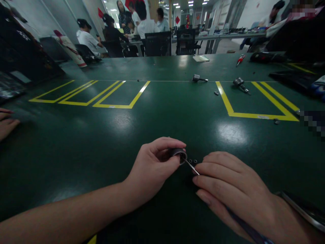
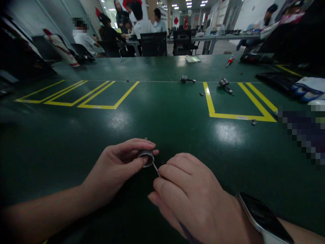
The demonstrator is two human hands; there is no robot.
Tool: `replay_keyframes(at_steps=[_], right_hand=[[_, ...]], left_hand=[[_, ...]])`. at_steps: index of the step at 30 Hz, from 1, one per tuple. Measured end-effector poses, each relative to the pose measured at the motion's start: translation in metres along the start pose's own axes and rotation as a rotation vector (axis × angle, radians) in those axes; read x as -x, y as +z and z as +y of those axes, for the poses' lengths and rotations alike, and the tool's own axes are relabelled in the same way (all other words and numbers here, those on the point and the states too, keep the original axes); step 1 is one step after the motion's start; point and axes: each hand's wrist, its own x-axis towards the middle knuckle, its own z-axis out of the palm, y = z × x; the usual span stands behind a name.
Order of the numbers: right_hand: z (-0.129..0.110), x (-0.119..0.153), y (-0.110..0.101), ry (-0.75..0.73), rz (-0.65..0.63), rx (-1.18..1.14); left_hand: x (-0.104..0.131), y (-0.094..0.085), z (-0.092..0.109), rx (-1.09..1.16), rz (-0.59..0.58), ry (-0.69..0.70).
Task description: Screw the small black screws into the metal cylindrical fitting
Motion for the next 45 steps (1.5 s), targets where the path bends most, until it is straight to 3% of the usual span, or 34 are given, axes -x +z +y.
replay_keyframes(at_steps=[22, 32, 38, 41, 45], right_hand=[[-0.008, -0.005, 0.003, 0.009, 0.012, 0.068], [-0.006, -0.001, -0.009, 0.033, 0.078, -0.068], [-0.009, -0.002, -0.011, 0.044, 0.087, -0.117], [-0.006, -0.002, -0.014, 0.155, 0.130, -0.264], [0.011, 0.001, -0.011, 0.593, 0.300, -0.558]], left_hand=[[0.000, 0.001, 0.001, -0.081, -0.016, 0.032], [-0.001, 0.002, 0.005, -0.075, 0.031, -0.012], [-0.002, 0.001, 0.001, -0.052, -0.005, 0.003], [-0.002, 0.000, 0.001, -0.067, -0.022, 0.005], [-0.003, -0.001, 0.003, -0.092, -0.031, -0.022]])
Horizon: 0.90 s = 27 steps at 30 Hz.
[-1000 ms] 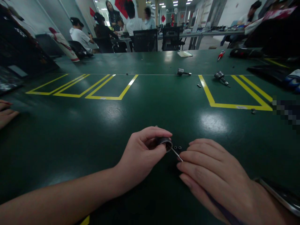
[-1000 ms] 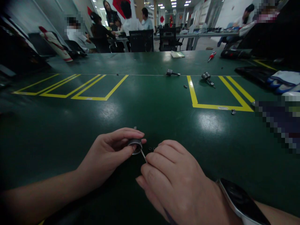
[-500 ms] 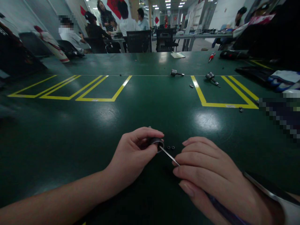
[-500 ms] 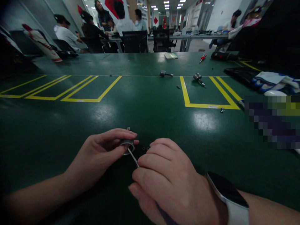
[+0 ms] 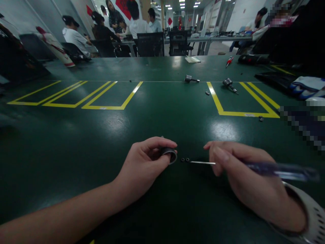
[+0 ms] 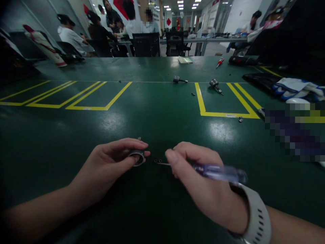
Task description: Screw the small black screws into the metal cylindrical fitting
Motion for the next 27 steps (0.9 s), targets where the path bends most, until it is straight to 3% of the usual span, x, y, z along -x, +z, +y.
replay_keyframes(at_steps=[3, 7, 11, 19, 27], right_hand=[[0.013, -0.008, -0.001, 0.262, 0.095, -0.156], [0.020, -0.012, 0.000, 0.361, 0.026, -0.142], [0.016, -0.012, 0.001, 0.343, -0.048, -0.037], [0.000, -0.015, 0.003, 0.291, -0.133, 0.247], [-0.005, -0.006, 0.006, 0.018, -0.127, 0.473]], left_hand=[[-0.002, -0.001, 0.001, 0.020, -0.003, -0.010], [-0.002, -0.001, 0.002, 0.055, -0.018, -0.064], [0.000, -0.001, 0.005, 0.072, -0.042, -0.132], [0.000, -0.002, 0.006, 0.108, -0.059, -0.141], [0.002, 0.000, 0.004, 0.198, -0.041, -0.156]])
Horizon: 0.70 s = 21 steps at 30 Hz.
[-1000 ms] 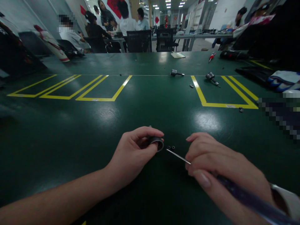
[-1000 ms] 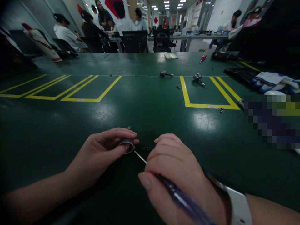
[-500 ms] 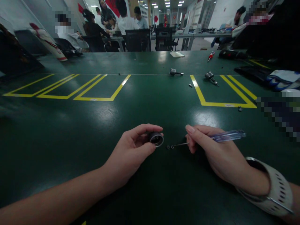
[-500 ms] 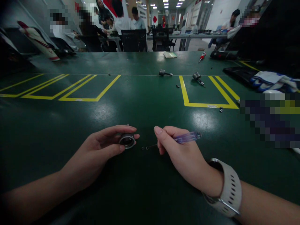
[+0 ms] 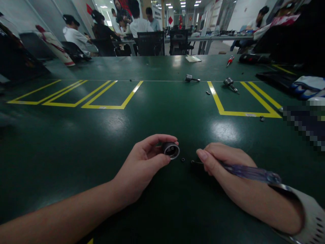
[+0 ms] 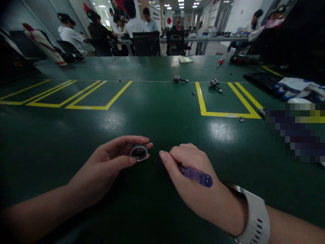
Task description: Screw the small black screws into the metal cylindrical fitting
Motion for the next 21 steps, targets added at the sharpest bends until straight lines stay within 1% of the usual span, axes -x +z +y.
replay_keyframes(at_steps=[3, 6, 9, 11, 14, 17, 21], right_hand=[[-0.001, 0.002, -0.001, -0.045, 0.048, -0.054], [-0.001, 0.005, -0.003, -0.165, 0.094, -0.175], [-0.002, 0.009, -0.004, -0.328, 0.033, -0.302], [-0.002, 0.012, -0.002, -0.385, -0.015, -0.347], [-0.002, 0.013, 0.000, -0.439, -0.034, -0.353], [-0.003, 0.012, -0.001, -0.483, -0.057, -0.292], [-0.004, 0.011, -0.002, -0.498, -0.035, -0.216]], left_hand=[[0.000, 0.000, 0.000, 0.015, -0.003, 0.006], [-0.001, -0.001, 0.000, 0.016, -0.019, 0.016], [-0.001, 0.000, -0.001, -0.004, -0.030, 0.045], [-0.001, 0.000, -0.001, -0.005, -0.026, 0.070], [0.000, 0.001, -0.003, 0.020, -0.013, 0.104], [0.002, 0.002, -0.004, 0.024, -0.025, 0.121], [0.002, 0.001, -0.003, -0.010, -0.036, 0.135]])
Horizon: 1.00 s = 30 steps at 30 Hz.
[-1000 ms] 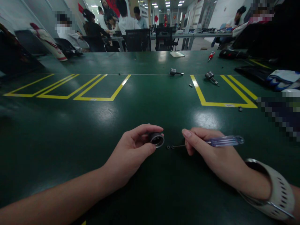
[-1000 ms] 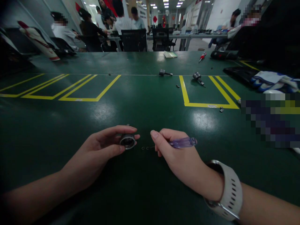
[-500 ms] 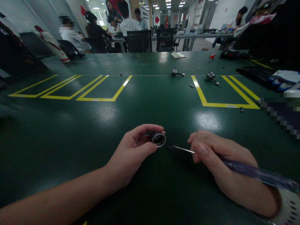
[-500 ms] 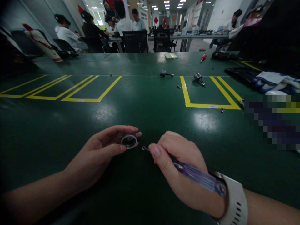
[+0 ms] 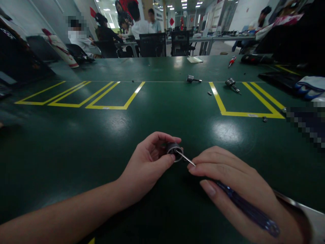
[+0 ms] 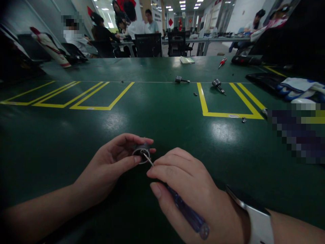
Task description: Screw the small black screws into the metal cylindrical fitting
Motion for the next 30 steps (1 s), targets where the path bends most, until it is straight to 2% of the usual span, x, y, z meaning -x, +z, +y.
replay_keyframes(at_steps=[11, 17, 30], right_hand=[[-0.001, -0.001, 0.007, 0.024, -0.014, 0.094], [-0.005, 0.000, 0.008, -0.004, 0.029, 0.175], [-0.009, 0.002, 0.012, -0.075, 0.033, 0.300]], left_hand=[[0.002, 0.000, 0.000, -0.166, 0.026, 0.039], [0.002, 0.002, 0.000, -0.215, 0.055, 0.063], [0.002, 0.002, 0.001, -0.272, 0.080, 0.108]])
